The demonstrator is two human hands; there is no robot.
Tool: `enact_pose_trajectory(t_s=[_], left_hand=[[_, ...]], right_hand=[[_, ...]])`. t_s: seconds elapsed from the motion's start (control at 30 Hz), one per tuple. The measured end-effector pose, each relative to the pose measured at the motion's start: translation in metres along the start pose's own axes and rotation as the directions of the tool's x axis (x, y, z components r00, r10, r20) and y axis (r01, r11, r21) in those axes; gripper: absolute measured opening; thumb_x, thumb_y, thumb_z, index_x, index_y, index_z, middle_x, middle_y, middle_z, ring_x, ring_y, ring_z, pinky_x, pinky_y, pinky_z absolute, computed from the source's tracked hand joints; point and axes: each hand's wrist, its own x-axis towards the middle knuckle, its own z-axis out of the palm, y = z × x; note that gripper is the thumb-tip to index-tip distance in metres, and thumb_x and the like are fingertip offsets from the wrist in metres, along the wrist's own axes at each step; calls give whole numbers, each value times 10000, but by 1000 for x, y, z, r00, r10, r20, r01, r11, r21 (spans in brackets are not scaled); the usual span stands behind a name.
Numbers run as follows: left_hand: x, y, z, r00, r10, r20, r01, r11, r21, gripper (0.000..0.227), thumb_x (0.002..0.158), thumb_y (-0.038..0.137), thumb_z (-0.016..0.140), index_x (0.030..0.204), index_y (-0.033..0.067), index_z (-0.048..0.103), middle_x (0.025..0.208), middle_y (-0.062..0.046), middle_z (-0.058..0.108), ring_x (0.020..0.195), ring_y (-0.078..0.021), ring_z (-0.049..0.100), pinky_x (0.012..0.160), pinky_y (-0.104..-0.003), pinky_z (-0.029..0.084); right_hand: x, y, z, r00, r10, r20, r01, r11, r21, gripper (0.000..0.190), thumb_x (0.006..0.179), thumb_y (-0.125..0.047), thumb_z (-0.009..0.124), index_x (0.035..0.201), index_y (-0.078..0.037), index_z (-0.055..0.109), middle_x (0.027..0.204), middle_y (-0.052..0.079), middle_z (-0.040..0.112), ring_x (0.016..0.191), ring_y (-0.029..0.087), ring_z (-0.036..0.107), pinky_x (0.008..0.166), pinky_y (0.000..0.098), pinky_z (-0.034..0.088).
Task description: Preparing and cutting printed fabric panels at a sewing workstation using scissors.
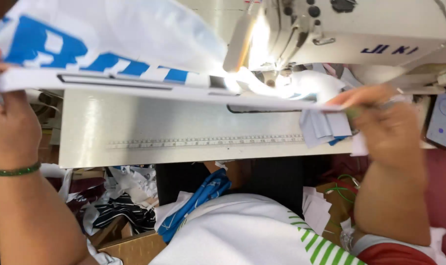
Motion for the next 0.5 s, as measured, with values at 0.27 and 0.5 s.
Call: enact_pose_trajectory(t_s=[0.27,0.5], left_hand=[[-72,-24,68,786,-431,443,394,902,178,297,883,57,489,1093,-1,691,1268,-207,623,1169,-396,532,994,-511,402],[-35,27,46,350,-689,635,438,719,539,427,818,262,503,1162,56,648,1256,-162,569,1099,-357,551,853,-496,475]], right_hand=[[-36,54,61,882,320,346,-191,914,-359,152,894,-51,479,976,-75,604,963,42,653,910,167,625,843,269,456],[-43,64,59,649,588,483,-319,787,-529,114,891,-103,489,856,-136,593,887,-33,607,784,131,579,766,258,457]])
